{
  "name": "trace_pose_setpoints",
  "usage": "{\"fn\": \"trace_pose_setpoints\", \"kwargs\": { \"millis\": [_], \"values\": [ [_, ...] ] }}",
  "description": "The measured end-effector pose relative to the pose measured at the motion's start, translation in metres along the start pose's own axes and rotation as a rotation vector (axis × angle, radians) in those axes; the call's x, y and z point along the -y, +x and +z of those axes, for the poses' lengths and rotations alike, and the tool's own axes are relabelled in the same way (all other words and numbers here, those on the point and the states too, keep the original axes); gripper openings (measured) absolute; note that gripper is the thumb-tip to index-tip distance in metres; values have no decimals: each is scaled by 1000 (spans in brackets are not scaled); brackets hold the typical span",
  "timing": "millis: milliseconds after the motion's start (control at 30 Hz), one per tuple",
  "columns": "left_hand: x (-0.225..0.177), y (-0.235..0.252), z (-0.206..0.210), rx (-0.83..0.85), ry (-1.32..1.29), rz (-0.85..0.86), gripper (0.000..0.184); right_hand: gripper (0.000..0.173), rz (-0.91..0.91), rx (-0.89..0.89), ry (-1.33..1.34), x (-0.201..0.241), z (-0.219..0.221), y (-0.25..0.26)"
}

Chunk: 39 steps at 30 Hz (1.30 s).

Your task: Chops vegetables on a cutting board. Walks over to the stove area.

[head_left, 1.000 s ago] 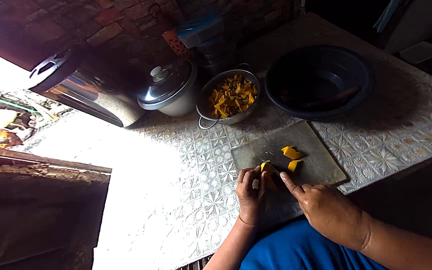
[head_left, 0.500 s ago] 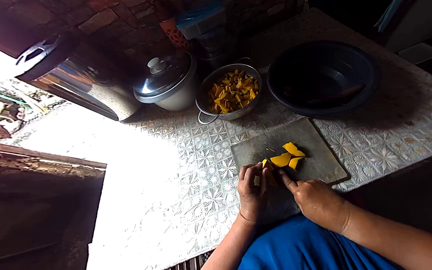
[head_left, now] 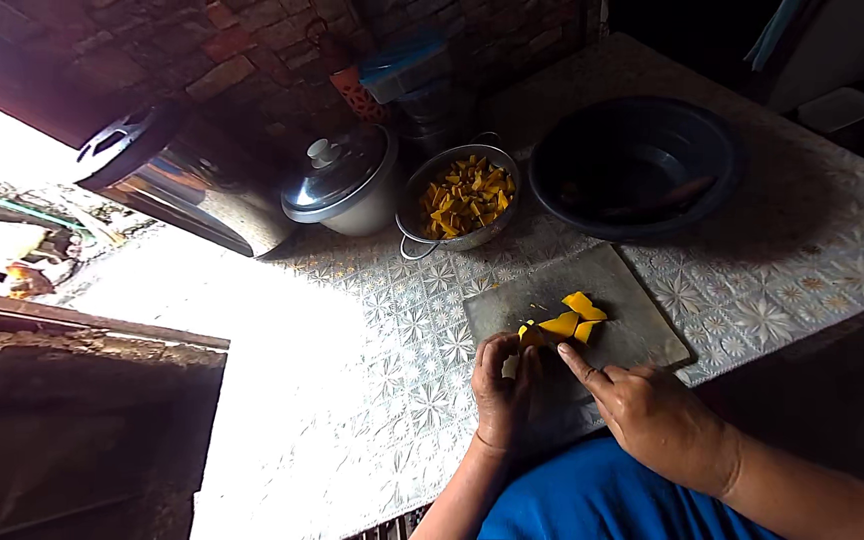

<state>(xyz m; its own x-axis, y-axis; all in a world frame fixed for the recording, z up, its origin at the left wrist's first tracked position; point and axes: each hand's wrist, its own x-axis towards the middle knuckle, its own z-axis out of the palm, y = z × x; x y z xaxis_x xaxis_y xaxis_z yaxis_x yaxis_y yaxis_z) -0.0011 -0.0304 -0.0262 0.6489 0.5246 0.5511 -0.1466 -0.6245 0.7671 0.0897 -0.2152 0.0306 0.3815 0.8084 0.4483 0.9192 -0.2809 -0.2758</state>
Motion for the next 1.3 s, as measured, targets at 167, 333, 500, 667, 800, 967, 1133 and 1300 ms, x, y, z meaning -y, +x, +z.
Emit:
{"fn": "trace_pose_setpoints", "kwargs": {
  "millis": [167,333,500,667,800,967,1133,1300],
  "values": [
    [-2,-1,-2,3,51,-11,23,57,7,82,-102,7,-1,2],
    [-3,-1,-2,-3,63,-8,25,61,35,205,-213,21,-12,13],
    [-2,-1,-2,-6,56,-3,27,66,57,312,-177,23,-9,23],
    [-1,-1,-2,-7,36,-15,27,65,58,276,-74,16,6,17],
    [-1,-2,-1,2,64,11,26,65,205,671,24,14,6,28],
    [-1,0,-1,3,69,-14,25,62,247,719,35,6,4,30],
    [-4,-1,-8,49,114,13,30,53,136,159,72,-7,22,6],
    [-3,-4,-9,22,-8,-109,26,53,23,-4,51,1,7,3]
  ]
}}
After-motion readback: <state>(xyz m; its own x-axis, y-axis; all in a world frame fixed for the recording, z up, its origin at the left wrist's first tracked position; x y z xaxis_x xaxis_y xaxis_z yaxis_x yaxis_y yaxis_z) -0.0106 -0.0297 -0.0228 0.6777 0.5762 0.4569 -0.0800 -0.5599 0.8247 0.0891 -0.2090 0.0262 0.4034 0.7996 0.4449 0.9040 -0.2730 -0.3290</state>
